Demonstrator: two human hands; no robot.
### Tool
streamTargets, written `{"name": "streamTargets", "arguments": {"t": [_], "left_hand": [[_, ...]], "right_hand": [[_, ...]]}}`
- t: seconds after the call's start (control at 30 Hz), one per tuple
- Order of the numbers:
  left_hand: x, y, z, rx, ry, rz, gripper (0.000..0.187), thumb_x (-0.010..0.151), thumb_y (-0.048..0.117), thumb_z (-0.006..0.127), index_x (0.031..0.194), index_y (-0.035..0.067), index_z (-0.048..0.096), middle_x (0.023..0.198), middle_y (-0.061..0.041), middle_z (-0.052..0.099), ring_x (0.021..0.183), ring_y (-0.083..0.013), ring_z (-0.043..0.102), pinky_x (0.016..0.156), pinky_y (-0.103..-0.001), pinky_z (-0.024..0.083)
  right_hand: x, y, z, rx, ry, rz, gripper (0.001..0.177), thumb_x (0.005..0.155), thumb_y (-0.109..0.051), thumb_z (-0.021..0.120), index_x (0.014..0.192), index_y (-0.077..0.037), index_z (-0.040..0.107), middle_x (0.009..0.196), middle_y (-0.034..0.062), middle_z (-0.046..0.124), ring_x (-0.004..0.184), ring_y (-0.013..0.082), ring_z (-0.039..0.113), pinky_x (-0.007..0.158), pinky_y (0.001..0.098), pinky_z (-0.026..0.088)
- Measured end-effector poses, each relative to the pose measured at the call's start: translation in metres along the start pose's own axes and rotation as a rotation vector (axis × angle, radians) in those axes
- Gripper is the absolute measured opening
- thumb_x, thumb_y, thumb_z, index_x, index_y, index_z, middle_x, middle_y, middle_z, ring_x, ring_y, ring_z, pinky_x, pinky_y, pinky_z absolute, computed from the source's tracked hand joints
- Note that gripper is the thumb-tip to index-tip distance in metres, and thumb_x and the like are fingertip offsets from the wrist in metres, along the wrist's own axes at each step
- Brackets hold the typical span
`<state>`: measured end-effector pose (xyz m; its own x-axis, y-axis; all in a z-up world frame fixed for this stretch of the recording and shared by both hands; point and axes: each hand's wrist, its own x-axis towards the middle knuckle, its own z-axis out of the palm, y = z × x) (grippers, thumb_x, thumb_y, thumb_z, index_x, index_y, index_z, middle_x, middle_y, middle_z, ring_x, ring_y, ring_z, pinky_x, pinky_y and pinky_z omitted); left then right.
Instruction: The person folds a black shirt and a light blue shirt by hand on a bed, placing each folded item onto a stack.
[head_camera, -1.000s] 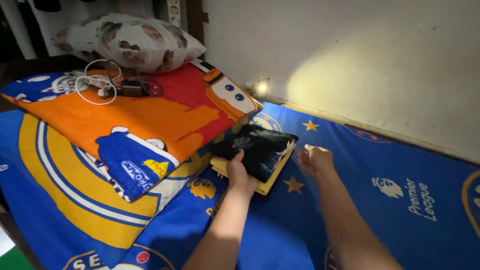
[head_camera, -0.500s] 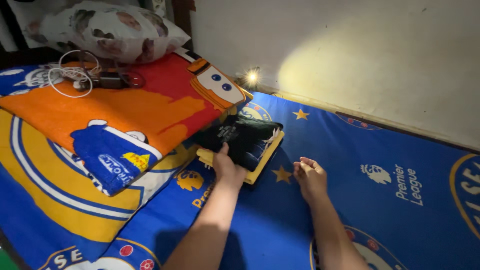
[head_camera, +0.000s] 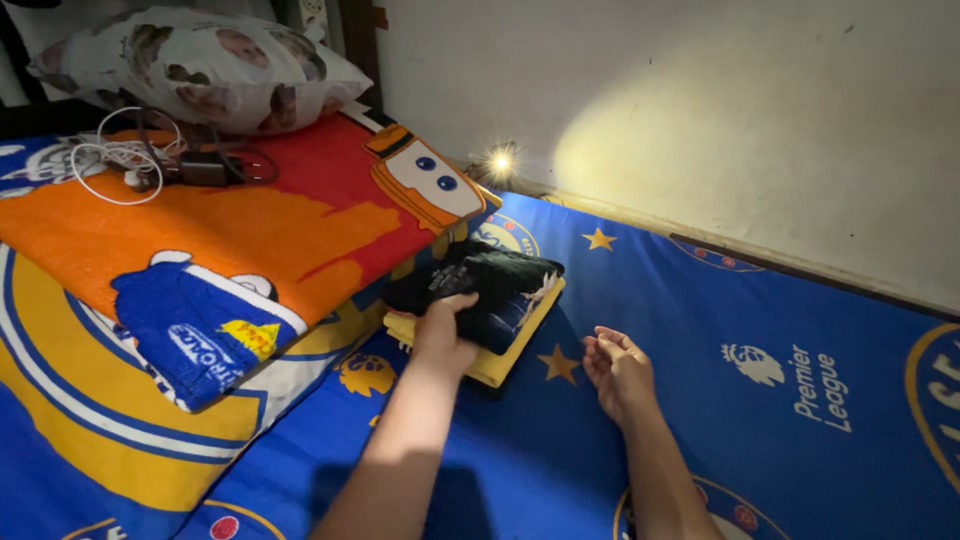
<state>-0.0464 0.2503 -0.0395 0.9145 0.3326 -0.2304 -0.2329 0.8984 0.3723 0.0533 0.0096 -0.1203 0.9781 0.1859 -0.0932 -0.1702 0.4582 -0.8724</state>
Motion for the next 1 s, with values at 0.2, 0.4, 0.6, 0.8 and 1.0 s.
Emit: {"name": "streamTargets", "arguments": {"t": [0.2,0.4,0.6,0.8,1.0], "left_hand": [[0.002,0.000,0.000,0.141,-0.024,0.050,0.047,0.078,-0.011,0.062,0.121,0.007,0.066,0.122,-0.014,0.070,0.113,-0.0359,0.070,0.096,-0.054,0.059],[-0.067,0.076,0.028,1.296,-0.048,-0.174,0.043,0.094,0.023,0.080,0.106,-0.017,0.071,0.097,-0.021,0.081,0.099,-0.0362,0.078,0.083,-0.042,0.061],[-0.066,0.050,0.060,2.188,-0.143,0.904,0.040,0.098,0.045,0.063,0.118,0.011,0.071,0.119,-0.012,0.074,0.114,-0.0354,0.067,0.095,-0.050,0.053],[-0.002,-0.002,0.066,2.424,-0.457,0.900,0.064,0.098,0.063,0.041,0.145,0.022,0.053,0.152,-0.007,0.049,0.144,-0.0304,0.039,0.119,-0.057,0.023],[0.011,-0.016,0.043,2.532,-0.605,0.812,0.068,0.095,0.070,0.037,0.152,0.034,0.044,0.161,-0.004,0.036,0.150,-0.0376,0.027,0.120,-0.054,0.023]], "right_hand": [[-0.012,-0.007,0.007,-0.075,0.012,-0.034,0.021,0.102,-0.009,0.051,0.119,-0.003,0.061,0.101,0.0103,0.066,0.086,0.0141,0.063,0.083,0.0304,0.056],[-0.015,-0.011,0.011,-0.074,0.015,-0.006,0.021,0.102,-0.010,0.049,0.119,-0.003,0.060,0.102,0.0094,0.066,0.087,0.0144,0.063,0.083,0.0302,0.055],[-0.010,-0.005,0.006,-0.071,0.001,-0.021,0.020,0.103,-0.010,0.051,0.120,-0.004,0.060,0.102,0.0089,0.067,0.087,0.0137,0.063,0.083,0.0298,0.055],[0.002,0.002,-0.002,-0.008,-0.021,-0.008,0.020,0.101,-0.009,0.053,0.118,-0.003,0.061,0.101,0.0097,0.068,0.085,0.0144,0.064,0.081,0.0305,0.055],[0.013,0.010,-0.006,-0.028,-0.061,-0.033,0.021,0.101,-0.011,0.054,0.121,-0.005,0.060,0.100,0.0082,0.068,0.084,0.0161,0.063,0.081,0.0329,0.055]]}}
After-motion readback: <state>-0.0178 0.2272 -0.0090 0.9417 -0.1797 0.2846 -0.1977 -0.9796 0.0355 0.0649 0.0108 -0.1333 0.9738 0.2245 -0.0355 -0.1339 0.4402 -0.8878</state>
